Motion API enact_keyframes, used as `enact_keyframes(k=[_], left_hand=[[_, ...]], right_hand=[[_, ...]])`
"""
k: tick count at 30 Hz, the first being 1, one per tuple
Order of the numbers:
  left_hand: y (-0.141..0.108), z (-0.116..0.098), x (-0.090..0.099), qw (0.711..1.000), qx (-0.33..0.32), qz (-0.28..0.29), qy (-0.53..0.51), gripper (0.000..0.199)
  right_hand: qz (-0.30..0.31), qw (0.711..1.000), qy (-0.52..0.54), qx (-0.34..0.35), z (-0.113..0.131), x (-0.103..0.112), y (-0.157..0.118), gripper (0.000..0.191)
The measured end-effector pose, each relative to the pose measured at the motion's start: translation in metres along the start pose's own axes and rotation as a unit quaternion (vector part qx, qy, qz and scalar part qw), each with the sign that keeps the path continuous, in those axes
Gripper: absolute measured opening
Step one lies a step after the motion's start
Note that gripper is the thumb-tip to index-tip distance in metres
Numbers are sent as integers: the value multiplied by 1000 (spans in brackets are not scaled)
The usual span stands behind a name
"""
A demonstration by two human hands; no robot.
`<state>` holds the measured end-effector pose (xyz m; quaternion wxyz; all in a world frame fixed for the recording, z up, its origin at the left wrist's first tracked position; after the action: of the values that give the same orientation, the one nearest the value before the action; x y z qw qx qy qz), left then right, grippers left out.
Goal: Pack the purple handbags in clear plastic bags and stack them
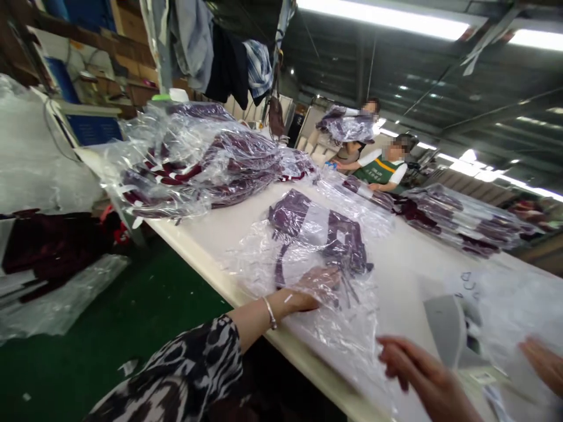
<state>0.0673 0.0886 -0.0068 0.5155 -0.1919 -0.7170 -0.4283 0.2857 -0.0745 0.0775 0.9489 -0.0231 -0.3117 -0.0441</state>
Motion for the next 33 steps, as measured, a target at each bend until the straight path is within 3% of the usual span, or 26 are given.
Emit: enact_keyframes(k=[2, 4, 6, 7, 10, 12, 14, 15, 17, 19, 21, 24, 26, 28, 31, 33], left_hand=[[-32, 27, 20, 995, 83, -34, 42, 52], [-76, 56, 39, 975, 191, -57, 99, 54], [-132, 76, 52, 930, 316, -75, 169, 57], [-163, 79, 55, 916, 343, -72, 193, 55], [-254, 64, 53, 918, 328, -52, 217, 54], [-304, 49, 56, 924, 319, -61, 202, 47], [-334, 45, 74, 915, 355, -96, 165, 43], [-339, 50, 87, 902, 394, -104, 139, 43], [-323, 73, 115, 876, 464, -100, 84, 44], [-284, 104, 136, 862, 498, -87, 51, 45], [-239, 132, 143, 869, 490, -56, 41, 47], [-200, 157, 134, 867, 495, 47, 45, 38], [-197, 166, 126, 865, 491, 96, 38, 29], [-203, 172, 123, 869, 484, 105, 5, 30], [-212, 176, 127, 849, 514, 56, -110, 35], [-210, 175, 131, 827, 530, 17, -186, 53]], right_hand=[[-116, 990, -40, 69, 35, 9, 53, 58], [-163, 968, -112, 156, 48, -7, 99, 65], [-144, 947, -197, 209, 30, -41, 127, 70], [-119, 941, -233, 215, 12, -59, 132, 70], [-38, 934, -300, 192, -59, -92, 108, 68], [6, 928, -318, 194, -93, -89, 74, 68], [47, 921, -316, 221, -102, -71, 47, 66], [54, 921, -305, 235, -97, -59, 40, 64], [16, 932, -274, 238, -76, -39, 42, 61], [-76, 940, -254, 214, -59, -29, 56, 63], [-127, 934, -268, 201, -57, -34, 64, 67], [-58, 925, -321, 194, -87, -51, 52, 68], [19, 926, -336, 169, -108, -52, 37, 65], [35, 934, -323, 150, -107, -43, 33, 62], [-22, 951, -264, 159, -51, -38, 57, 63], [-33, 955, -221, 198, 5, -60, 86, 63]])
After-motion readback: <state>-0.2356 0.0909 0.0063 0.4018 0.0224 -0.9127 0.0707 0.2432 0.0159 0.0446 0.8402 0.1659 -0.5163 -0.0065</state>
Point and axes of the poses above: each hand's wrist, its own y-axis towards the middle knuckle, its own x-axis out of the back of the hand, z = x × y, the point moved 2 cm from there along y, towards the middle knuckle, and after that the axes turned 8 degrees about y, right-handed, at the moved point
